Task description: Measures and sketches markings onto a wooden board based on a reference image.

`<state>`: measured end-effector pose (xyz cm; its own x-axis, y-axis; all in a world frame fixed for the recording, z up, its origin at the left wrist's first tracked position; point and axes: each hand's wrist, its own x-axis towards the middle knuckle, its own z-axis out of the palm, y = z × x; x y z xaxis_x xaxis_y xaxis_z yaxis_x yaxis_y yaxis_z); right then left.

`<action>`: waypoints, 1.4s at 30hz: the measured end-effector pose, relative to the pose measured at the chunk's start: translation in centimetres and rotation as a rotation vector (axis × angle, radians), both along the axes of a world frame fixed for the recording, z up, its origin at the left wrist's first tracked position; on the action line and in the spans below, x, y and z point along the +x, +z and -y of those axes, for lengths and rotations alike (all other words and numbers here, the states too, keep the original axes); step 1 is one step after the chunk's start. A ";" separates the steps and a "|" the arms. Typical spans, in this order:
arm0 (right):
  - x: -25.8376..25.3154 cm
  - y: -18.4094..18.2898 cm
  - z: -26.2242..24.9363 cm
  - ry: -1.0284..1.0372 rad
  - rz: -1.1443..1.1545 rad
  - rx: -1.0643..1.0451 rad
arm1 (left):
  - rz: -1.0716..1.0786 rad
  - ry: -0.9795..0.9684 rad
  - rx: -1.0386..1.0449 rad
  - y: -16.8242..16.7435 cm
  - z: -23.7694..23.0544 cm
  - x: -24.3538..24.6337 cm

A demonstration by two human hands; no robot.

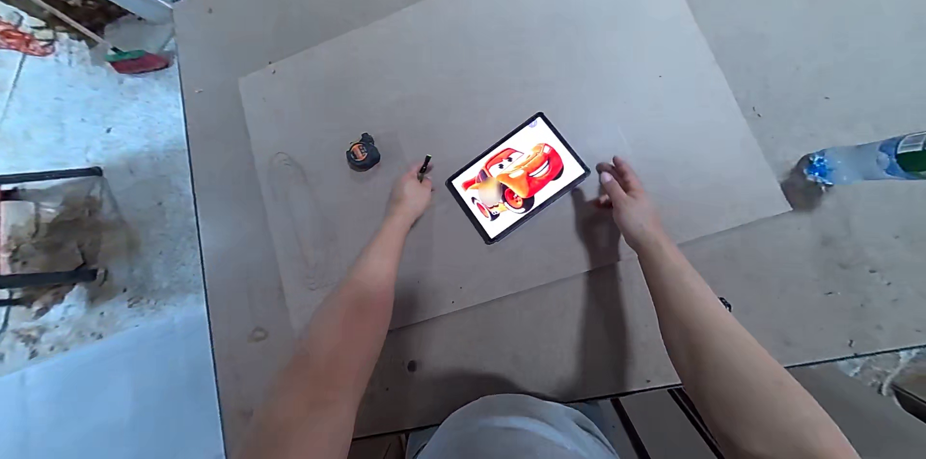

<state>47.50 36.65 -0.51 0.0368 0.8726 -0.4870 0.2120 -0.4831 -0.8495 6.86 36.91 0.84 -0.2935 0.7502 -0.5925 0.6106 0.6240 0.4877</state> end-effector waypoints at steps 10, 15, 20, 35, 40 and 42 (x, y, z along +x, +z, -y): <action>-1.7 -0.6 1.6 0.059 0.003 0.035 | -0.051 -0.119 -0.018 -0.5 1.4 2.8; -2.0 0.1 6.9 0.054 0.042 -0.025 | -0.032 -0.148 -0.017 -0.4 5.1 2.2; -1.7 -0.7 12.0 -0.043 0.090 0.030 | 0.028 -0.186 -0.026 -0.3 6.6 0.4; 1.1 6.0 33.4 -0.230 0.317 -0.170 | -0.349 -0.124 0.003 2.0 -0.7 -10.0; -5.4 5.6 33.7 0.085 0.223 -0.265 | -0.156 0.000 -0.067 1.3 11.4 -8.7; -8.8 5.9 32.6 0.293 0.211 -0.245 | -0.118 0.052 -0.026 1.0 17.5 -8.5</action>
<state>38.68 4.05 5.35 -0.0742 0.7205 -0.6895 0.5263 -0.5589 -0.6408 -1.63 19.44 1.85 -0.4005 0.7171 -0.5704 0.6297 0.6676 0.3972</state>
